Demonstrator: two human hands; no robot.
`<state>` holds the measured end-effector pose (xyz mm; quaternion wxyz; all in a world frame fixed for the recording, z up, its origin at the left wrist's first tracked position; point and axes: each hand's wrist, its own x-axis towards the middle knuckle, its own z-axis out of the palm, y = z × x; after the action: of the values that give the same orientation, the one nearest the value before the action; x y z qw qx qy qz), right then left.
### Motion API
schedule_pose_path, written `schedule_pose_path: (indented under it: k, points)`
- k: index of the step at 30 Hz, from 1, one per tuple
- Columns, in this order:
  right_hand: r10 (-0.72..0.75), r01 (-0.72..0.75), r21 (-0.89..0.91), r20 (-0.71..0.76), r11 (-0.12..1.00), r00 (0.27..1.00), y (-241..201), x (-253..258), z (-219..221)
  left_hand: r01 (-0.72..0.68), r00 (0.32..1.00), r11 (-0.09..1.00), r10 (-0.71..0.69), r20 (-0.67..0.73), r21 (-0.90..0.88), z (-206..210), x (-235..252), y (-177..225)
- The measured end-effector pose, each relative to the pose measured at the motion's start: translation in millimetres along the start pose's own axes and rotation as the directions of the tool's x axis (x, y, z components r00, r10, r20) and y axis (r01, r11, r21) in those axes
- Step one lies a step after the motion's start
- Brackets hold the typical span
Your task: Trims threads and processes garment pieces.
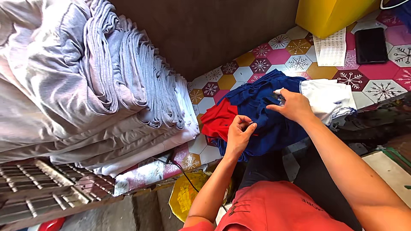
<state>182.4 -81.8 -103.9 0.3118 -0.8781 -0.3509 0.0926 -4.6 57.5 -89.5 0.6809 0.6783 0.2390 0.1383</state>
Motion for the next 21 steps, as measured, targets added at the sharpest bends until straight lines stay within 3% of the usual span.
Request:
schedule_pose_path:
  k: [4, 6, 9, 11, 12, 14, 15, 17, 19, 21]
  points:
    - [0.124, -0.106, -0.156, 0.108, 0.982, 0.986, 19.5, 36.0, 12.6, -0.07, 0.997, 0.947, 0.058, 0.05, 0.313, -6.4, -3.7, -5.1]
    - [0.048, -0.052, -0.031, -0.119, 0.998, 0.992, 26.9, 27.1, -0.2, -0.154, 0.98, 0.823, 0.198, -0.023, 0.546, -10.5, -2.4, -9.6]
    - [-0.145, 0.173, 0.004, -0.529, 0.985, 0.836, 46.6, -15.3, -33.7, -0.25, 0.839, 0.702, 0.501, -0.213, 0.667, -18.2, 10.6, -22.5]
    - [-0.243, 0.23, -0.101, -0.618, 0.968, 0.748, 60.8, -53.4, -45.9, -0.309, 0.764, 0.755, 0.559, -0.322, 0.579, -20.5, 23.4, -22.7]
    - [-0.274, 0.227, -0.155, -0.608, 0.961, 0.745, 70.8, -71.7, -43.0, -0.319, 0.776, 0.801, 0.527, -0.346, 0.506, -18.8, 25.4, -18.8]
    - [-0.242, 0.168, -0.193, -0.476, 0.967, 0.846, 90.8, -104.4, -28.8, -0.27, 0.857, 0.88, 0.405, -0.318, 0.392, -11.5, 21.6, -12.6]
    - [-0.176, 0.123, -0.163, -0.371, 0.979, 0.912, 97.6, -117.6, -23.3, -0.224, 0.893, 0.908, 0.337, -0.298, 0.354, -6.3, 19.1, -11.8]
    - [-0.057, 0.038, -0.072, -0.28, 0.997, 0.958, 99.2, -135.1, -16.1, -0.148, 0.947, 0.975, 0.187, -0.261, 0.163, 2.8, 12.3, -12.9]
    - [0.032, -0.006, 0.073, -0.365, 0.997, 0.93, 81.7, -140.2, -13.4, -0.062, 0.978, 0.99, 0.035, -0.207, -0.123, 6.4, 3.8, -13.4]
    - [0.078, 0.052, 0.259, -0.468, 0.965, 0.88, 48.0, -134.7, -11.1, -0.006, 0.977, 0.926, -0.074, -0.199, -0.377, 11.0, -5.9, -10.8]
